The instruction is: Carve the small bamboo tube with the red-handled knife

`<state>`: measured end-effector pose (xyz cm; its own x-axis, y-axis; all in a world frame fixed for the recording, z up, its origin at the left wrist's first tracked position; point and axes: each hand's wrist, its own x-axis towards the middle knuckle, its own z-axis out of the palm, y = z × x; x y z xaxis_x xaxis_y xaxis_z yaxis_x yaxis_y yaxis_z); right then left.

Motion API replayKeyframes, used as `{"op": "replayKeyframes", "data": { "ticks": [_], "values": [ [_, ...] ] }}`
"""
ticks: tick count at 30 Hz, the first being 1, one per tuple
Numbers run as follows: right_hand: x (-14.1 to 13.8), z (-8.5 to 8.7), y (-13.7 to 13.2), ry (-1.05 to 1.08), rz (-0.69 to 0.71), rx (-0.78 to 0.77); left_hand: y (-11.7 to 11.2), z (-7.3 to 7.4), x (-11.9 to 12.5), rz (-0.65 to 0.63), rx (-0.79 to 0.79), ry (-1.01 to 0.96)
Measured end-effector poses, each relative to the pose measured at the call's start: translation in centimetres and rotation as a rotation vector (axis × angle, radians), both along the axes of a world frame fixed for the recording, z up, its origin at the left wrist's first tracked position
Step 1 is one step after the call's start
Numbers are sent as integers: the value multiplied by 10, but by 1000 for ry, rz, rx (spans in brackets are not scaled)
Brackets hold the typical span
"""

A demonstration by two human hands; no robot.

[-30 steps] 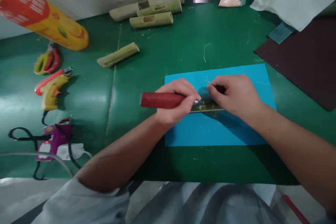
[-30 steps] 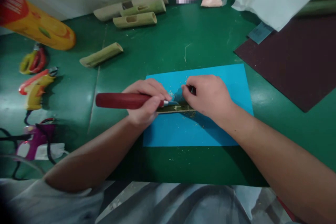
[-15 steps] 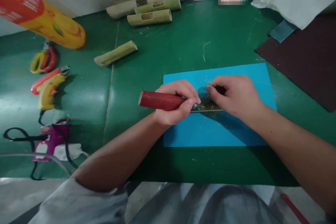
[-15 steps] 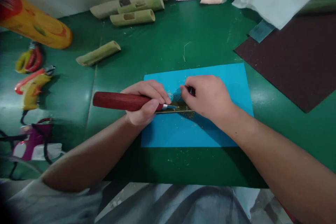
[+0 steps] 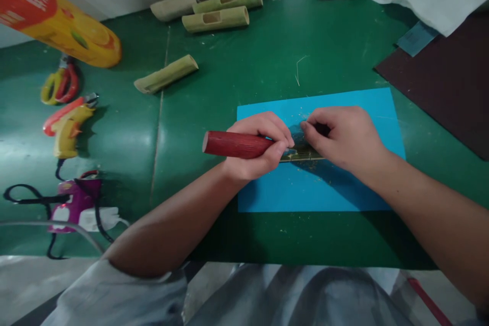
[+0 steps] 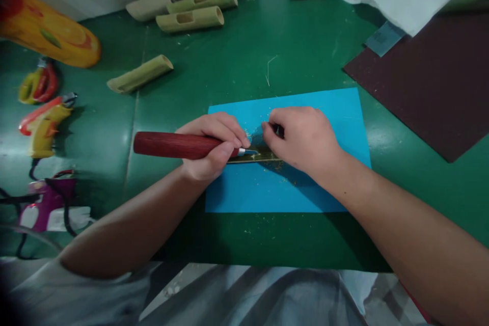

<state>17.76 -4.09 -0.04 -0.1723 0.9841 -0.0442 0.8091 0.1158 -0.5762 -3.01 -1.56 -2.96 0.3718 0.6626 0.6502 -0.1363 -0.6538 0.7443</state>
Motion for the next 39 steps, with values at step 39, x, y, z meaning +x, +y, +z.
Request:
{"op": "replayKeyframes", "data": {
  "ticks": [39],
  "values": [
    [4,-2,-3,39,42,54,0,5,-6,55,184,61]
  ]
}}
